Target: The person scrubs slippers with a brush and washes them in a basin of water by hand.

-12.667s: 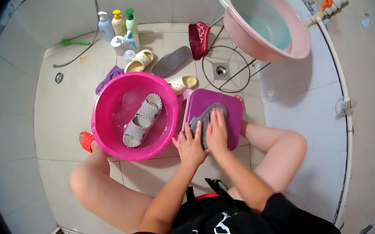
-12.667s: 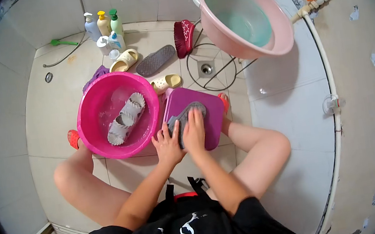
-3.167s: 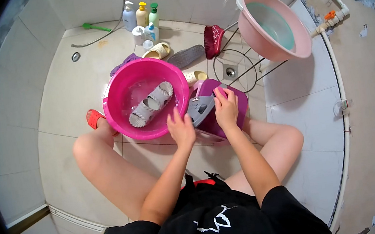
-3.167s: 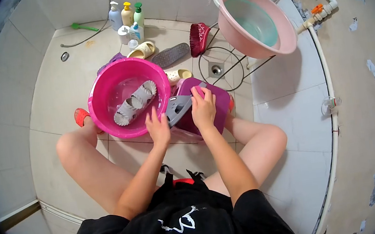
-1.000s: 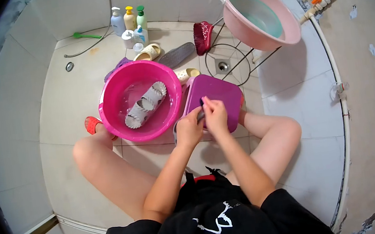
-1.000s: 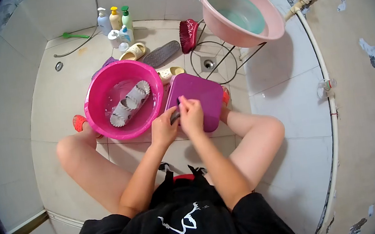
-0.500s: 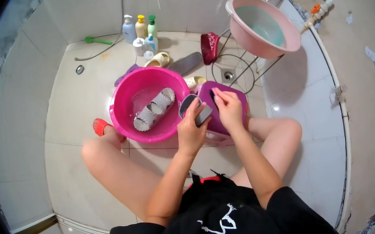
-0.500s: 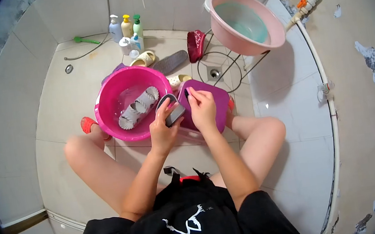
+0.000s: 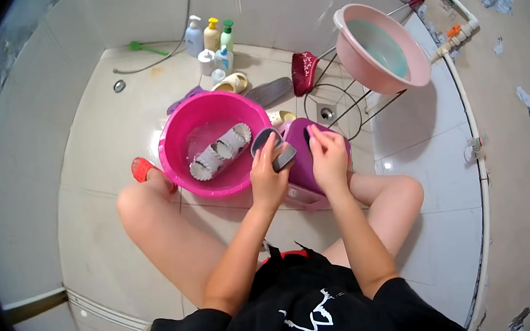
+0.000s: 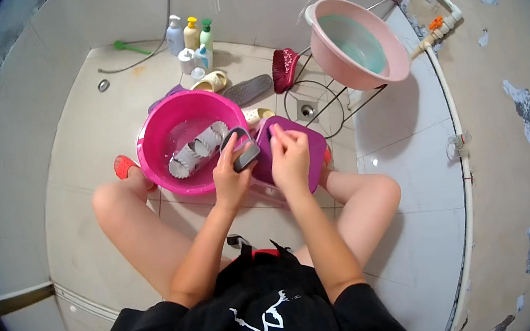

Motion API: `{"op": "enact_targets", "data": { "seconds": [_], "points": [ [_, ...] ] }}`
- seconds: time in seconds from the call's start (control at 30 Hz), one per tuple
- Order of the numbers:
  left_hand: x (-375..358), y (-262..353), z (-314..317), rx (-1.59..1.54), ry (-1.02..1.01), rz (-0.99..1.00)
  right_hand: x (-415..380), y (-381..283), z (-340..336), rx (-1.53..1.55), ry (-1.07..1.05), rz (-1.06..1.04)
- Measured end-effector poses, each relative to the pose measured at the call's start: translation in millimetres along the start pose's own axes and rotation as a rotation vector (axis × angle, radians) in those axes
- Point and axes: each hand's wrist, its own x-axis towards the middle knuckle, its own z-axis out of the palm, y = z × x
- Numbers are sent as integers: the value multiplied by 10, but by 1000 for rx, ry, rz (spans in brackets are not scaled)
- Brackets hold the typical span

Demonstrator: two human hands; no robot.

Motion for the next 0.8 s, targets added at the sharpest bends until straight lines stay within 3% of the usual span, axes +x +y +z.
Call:
{"op": "enact_targets", "data": {
  "seconds": [0.07, 0.1, 0.17, 0.23, 0.27, 0.37, 0.43, 0.5, 0.53, 0.63, 0.67, 0.7, 0.77, 0.8],
  "points": [
    [-32, 9, 14, -52, -54, -46, -363, -265, -44, -23, -73, -132],
    [-35, 58, 51, 42, -16, 67, -464, -291, -31, -3, -84, -189],
    [-80, 46, 61, 0, -66, 22, -303, -90, 40, 29, -46, 3],
    [-82, 172, 67, -55, -62, 164, 65, 464, 104, 82, -202, 188],
    [-112, 231, 86, -55, -127, 224, 103, 849, 162, 203, -124, 250],
    [-192, 63, 227, -7, -244, 300, 164, 949, 12, 414, 97, 345],
    [-298, -206, 411, 22, -392, 265, 132, 1088, -117, 477, 143, 522],
    [-524, -466, 558, 78, -496, 259, 25, 1336, -119, 381, 102, 568],
    [-631, -551, 595, 142, -594, 248, -70, 1383, -103, 329, 110, 500],
    [-860, -717, 641, 72, -614, 135, -415, 1570, 58, 80, 86, 312],
    [-845, -752, 644, 103, -536, 211, -548, 1661, 92, -21, 8, 339],
    [-828, -821, 672, 60, -454, 164, -631, 1605, 134, -121, -70, 361],
    [-629, -756, 581, 158, -342, -36, -741, 1591, 280, -151, -93, 171],
    [-535, -789, 568, 188, -218, 21, -706, 1540, 346, -151, -113, 106]
  ]
}}
